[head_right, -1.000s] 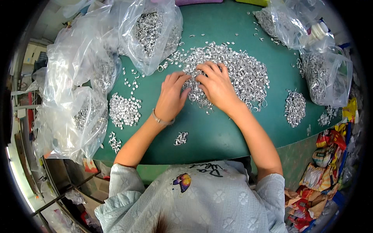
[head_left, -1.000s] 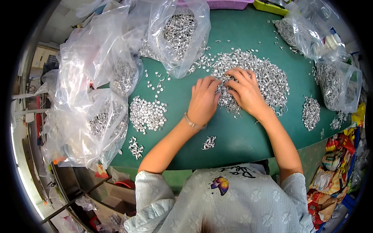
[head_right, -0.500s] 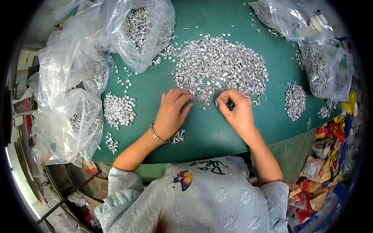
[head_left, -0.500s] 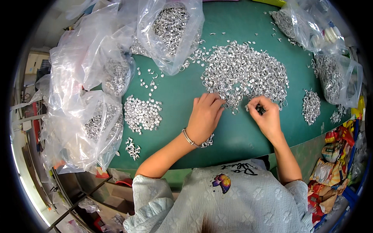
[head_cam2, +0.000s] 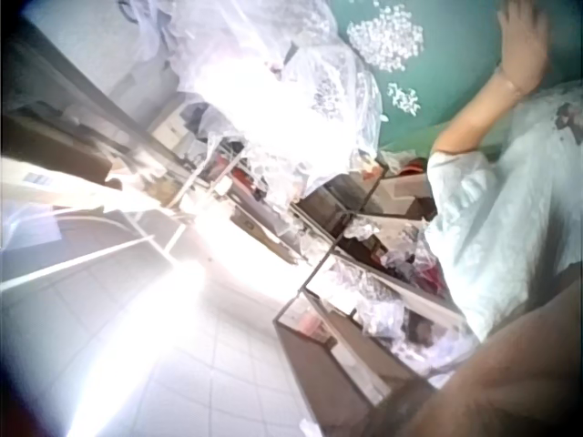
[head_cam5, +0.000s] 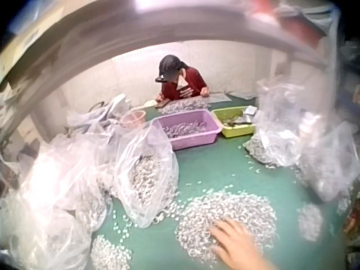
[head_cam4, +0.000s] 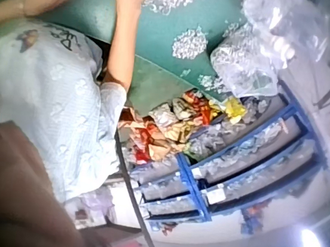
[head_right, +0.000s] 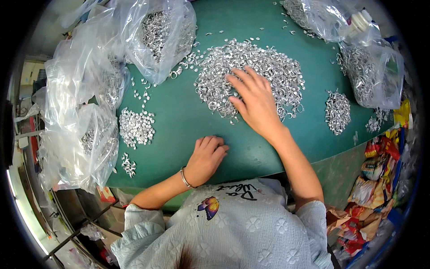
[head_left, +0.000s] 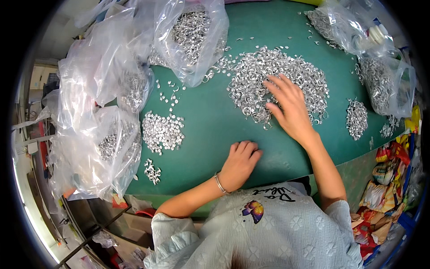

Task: The person scans a plastic bag with a phone and then sorts small metal hooks by hand on a green workbench, moving them from a central pile into separate clusters.

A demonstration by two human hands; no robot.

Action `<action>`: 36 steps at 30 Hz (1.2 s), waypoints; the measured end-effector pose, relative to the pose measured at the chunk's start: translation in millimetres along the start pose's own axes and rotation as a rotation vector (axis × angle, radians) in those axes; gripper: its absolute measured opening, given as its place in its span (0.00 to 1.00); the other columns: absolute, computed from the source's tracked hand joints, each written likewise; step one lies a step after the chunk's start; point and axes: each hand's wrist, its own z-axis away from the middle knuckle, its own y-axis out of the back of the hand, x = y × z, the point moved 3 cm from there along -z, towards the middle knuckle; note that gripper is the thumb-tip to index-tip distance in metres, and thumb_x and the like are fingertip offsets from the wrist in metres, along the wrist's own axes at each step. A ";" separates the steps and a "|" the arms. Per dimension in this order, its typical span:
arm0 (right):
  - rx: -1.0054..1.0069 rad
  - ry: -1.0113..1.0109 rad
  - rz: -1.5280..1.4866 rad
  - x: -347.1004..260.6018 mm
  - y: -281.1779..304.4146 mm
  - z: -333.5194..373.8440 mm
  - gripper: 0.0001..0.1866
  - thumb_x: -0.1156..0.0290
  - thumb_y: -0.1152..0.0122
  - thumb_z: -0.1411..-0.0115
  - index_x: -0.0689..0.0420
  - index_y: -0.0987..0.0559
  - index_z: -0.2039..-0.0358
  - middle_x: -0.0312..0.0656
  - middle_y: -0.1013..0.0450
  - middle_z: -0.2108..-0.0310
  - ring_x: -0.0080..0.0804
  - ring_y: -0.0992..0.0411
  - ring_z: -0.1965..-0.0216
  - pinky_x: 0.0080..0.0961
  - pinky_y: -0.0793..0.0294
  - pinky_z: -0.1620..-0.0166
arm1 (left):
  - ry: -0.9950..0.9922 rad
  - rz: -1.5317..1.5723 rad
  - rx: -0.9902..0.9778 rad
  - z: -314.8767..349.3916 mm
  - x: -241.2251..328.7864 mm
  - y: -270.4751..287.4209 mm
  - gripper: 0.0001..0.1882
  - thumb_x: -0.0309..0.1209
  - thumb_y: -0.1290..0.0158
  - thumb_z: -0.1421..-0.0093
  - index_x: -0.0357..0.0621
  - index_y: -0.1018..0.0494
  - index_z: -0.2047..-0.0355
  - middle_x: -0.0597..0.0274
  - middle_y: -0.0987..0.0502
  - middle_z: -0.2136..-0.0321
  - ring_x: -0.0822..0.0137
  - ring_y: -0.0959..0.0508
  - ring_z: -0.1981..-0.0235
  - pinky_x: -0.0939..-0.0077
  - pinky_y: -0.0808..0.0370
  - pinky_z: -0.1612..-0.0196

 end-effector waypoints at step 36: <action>-0.008 -0.008 0.311 21.5 1.3 17.3 0.08 0.76 0.40 0.49 0.57 0.24 0.66 0.39 0.31 0.58 0.36 0.35 0.53 0.46 0.43 0.46 | 0.103 0.123 0.015 -9.0 -19.3 26.6 0.16 0.16 0.47 0.53 0.41 0.26 0.62 0.58 0.29 0.64 0.57 0.29 0.63 0.66 0.33 0.59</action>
